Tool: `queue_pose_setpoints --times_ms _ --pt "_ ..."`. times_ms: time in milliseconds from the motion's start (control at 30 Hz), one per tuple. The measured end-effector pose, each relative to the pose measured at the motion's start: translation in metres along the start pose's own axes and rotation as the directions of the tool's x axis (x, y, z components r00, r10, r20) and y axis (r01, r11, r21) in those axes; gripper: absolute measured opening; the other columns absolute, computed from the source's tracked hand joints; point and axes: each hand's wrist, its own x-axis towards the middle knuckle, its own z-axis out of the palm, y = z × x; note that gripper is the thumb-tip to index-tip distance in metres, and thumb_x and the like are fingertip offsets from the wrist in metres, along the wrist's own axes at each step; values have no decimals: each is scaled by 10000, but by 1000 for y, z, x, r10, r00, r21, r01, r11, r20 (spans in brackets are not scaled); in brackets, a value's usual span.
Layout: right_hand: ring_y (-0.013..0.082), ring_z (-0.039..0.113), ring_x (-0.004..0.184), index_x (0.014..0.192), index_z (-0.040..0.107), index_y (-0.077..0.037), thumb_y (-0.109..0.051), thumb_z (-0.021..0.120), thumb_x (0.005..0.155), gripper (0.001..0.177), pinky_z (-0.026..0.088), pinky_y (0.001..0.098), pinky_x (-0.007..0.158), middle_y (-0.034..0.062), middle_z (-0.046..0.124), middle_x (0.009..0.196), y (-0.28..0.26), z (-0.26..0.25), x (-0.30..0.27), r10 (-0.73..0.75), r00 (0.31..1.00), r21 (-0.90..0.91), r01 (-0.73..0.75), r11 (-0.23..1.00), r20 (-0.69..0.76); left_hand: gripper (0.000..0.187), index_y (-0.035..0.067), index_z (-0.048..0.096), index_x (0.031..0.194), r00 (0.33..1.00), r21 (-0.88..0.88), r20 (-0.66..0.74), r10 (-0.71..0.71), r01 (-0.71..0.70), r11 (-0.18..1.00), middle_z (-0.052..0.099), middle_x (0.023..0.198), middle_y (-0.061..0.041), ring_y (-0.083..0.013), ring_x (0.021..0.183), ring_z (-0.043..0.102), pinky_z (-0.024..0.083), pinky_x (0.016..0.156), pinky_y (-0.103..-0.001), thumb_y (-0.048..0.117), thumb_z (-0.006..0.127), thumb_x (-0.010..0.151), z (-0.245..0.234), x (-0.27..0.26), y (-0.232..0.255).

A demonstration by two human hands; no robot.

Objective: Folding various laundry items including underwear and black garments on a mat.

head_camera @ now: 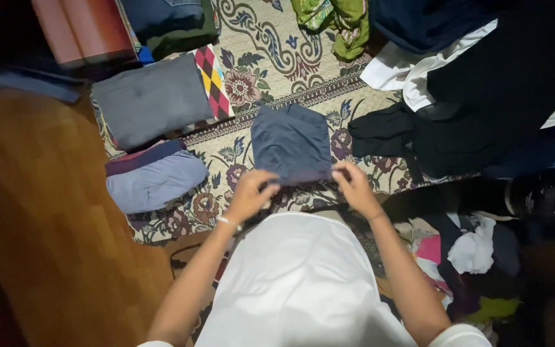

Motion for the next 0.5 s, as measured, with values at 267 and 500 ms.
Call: queue_pose_setpoints --times_ms 267,500 --pt "143 621 838 1152 675 -1 -137 634 1019 195 506 283 765 68 686 928 -5 16 144 -138 983 -77 129 989 -120 266 17 728 1041 913 -180 -217 -344 309 934 633 738 -60 -121 647 546 471 603 -304 189 812 856 7 111 -87" --pt "309 628 939 1132 688 -22 -141 648 986 193 504 405 844 148 678 995 23 37 195 -236 943 -336 149 930 -235 261 26 712 1035 851 -54 -420 -316 325 944 714 891 -124 -295 803 686 525 737 -392 234 782 893 31 147 -123"
